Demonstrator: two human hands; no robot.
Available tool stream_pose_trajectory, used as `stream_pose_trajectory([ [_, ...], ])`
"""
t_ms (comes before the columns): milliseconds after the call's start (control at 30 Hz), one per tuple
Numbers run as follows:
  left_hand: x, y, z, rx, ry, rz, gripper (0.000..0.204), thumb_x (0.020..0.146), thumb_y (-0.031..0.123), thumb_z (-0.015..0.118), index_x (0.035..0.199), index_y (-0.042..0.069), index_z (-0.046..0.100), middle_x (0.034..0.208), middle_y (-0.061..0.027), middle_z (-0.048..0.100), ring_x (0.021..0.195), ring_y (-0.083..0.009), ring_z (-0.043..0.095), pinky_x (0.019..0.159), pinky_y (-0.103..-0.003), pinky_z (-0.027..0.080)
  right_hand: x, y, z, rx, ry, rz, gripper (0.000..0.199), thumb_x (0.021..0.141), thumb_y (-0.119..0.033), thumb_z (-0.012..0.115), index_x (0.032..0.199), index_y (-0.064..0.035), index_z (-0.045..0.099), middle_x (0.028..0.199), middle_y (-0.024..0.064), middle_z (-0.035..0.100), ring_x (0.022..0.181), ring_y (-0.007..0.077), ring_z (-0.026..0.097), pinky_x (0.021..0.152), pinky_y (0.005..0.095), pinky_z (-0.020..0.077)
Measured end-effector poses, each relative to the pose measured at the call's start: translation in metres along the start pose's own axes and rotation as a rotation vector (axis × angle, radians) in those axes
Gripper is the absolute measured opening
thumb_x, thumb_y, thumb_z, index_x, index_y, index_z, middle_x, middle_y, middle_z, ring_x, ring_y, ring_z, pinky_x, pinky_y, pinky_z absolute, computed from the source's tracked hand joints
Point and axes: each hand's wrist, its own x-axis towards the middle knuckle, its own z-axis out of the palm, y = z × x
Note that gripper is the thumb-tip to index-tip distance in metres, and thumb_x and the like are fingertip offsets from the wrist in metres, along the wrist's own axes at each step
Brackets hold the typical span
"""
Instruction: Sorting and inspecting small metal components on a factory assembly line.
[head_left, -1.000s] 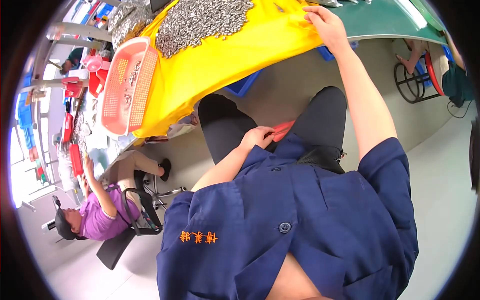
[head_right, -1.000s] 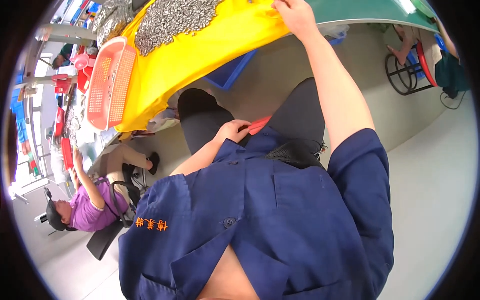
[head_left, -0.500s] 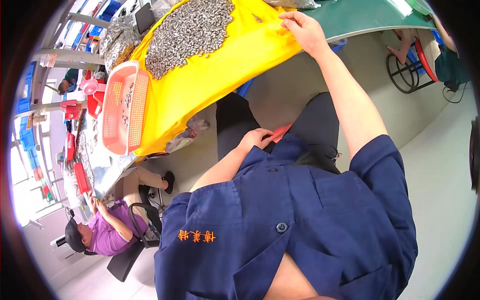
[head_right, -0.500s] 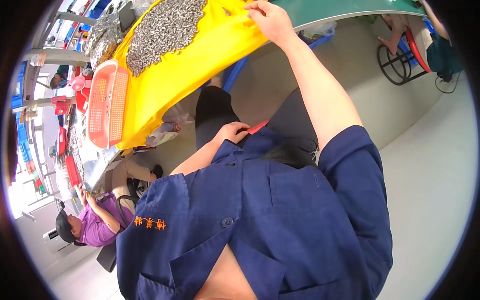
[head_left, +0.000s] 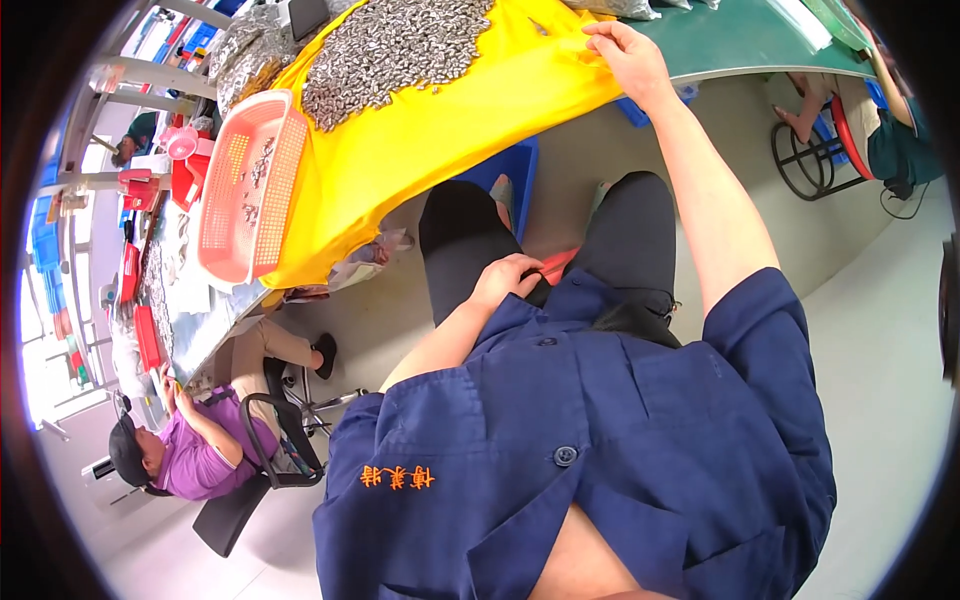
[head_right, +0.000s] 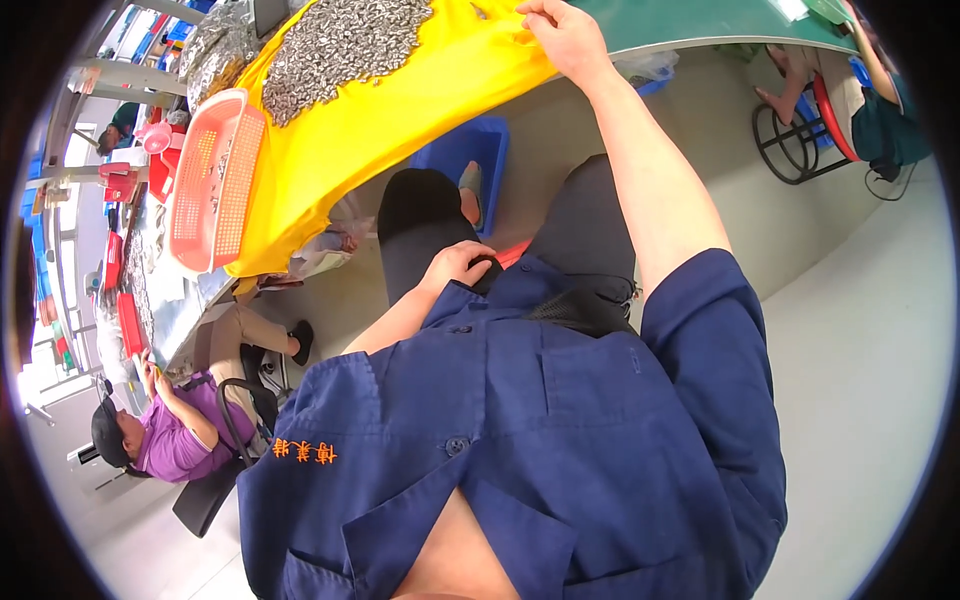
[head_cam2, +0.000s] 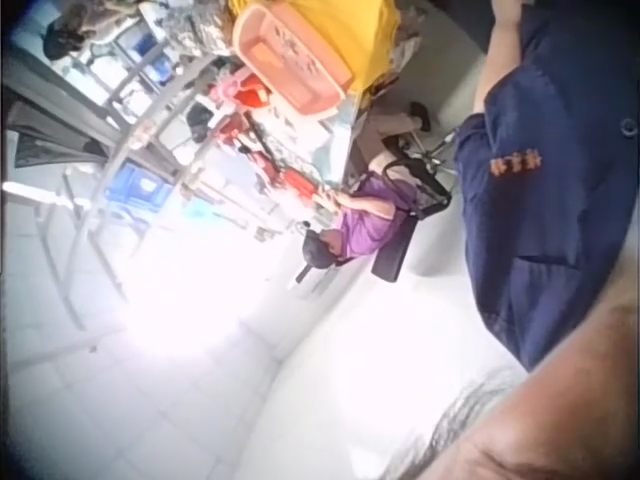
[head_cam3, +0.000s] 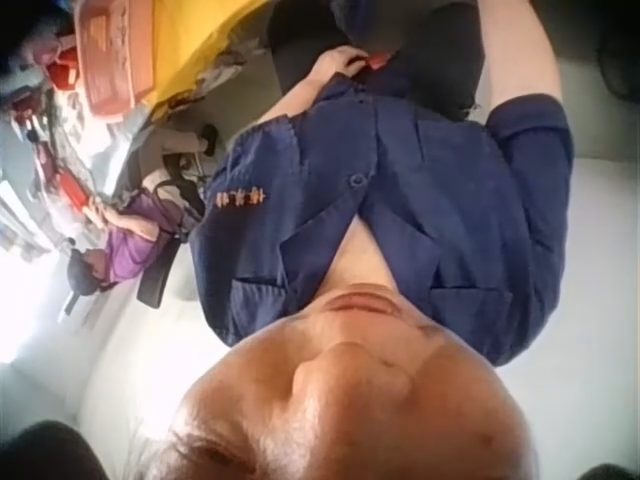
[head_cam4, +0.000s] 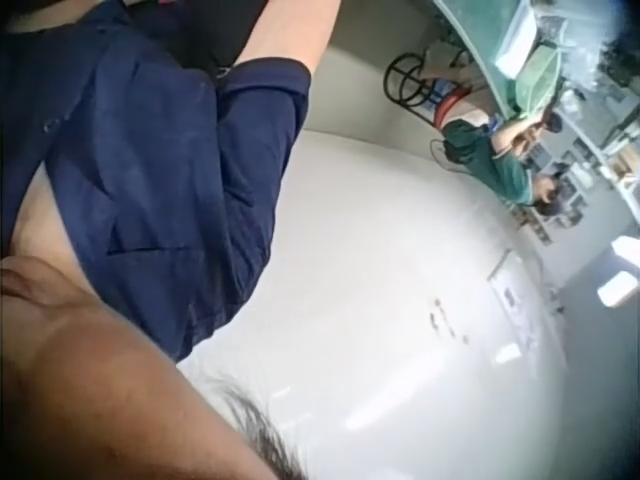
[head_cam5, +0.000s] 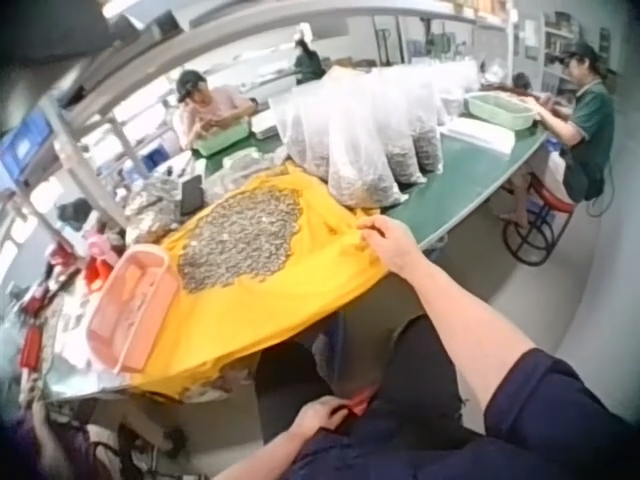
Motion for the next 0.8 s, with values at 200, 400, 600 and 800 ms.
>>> stream_pose_trajectory([
  [200, -0.012, 0.0, -0.005, 0.022, 0.073, -0.035, 0.019, 0.073, 0.013, 0.054, 0.089, 0.004, 0.06, 0.093, -0.0107, 0.058, 0.089, -0.026, 0.055, 0.079, -0.032, 0.043, 0.0, -0.003, -0.002, -0.041, 0.018, 0.01, 0.019, 0.083, -0.011, 0.049, 0.098, -0.0018, 0.057, 0.082, 0.0023, 0.06, 0.08, 0.0086, 0.055, 0.074, 0.0196, 0.0414],
  [400, -0.025, 0.004, -0.011, 0.029, 0.215, 0.119, 0.016, 0.07, 0.014, 0.057, 0.084, 0.005, 0.06, 0.083, -0.0128, 0.059, 0.078, -0.0294, 0.056, 0.069, -0.034, 0.046, 0.002, -0.013, -0.001, -0.19, 0.0, -0.053, 0.019, 0.082, -0.01, 0.049, 0.096, -0.0002, 0.056, 0.081, 0.0049, 0.06, 0.078, 0.0106, 0.056, 0.071, 0.0216, 0.0422],
  [600, -0.032, 0.033, -0.044, -0.168, 0.199, 0.117, 0.019, 0.074, 0.011, 0.056, 0.091, 0.002, 0.058, 0.089, -0.0141, 0.058, 0.086, -0.0287, 0.055, 0.076, -0.033, 0.044, 0.002, -0.007, -0.009, -0.279, -0.016, -0.032, 0.017, 0.081, -0.01, 0.05, 0.093, -0.0011, 0.057, 0.073, 0.0085, 0.059, 0.068, 0.014, 0.056, 0.064, 0.0242, 0.0435],
  [800, -0.08, 0.005, -0.061, -0.358, 0.498, -0.16, 0.019, 0.078, 0.009, 0.055, 0.095, 0.002, 0.058, 0.09, -0.0111, 0.058, 0.083, -0.0225, 0.057, 0.072, -0.028, 0.046, 0.015, -0.018, 0.0, -0.471, 0.131, -0.185, 0.018, 0.081, -0.011, 0.049, 0.095, -0.0024, 0.056, 0.076, 0.0126, 0.058, 0.068, 0.0198, 0.056, 0.064, 0.0276, 0.043],
])
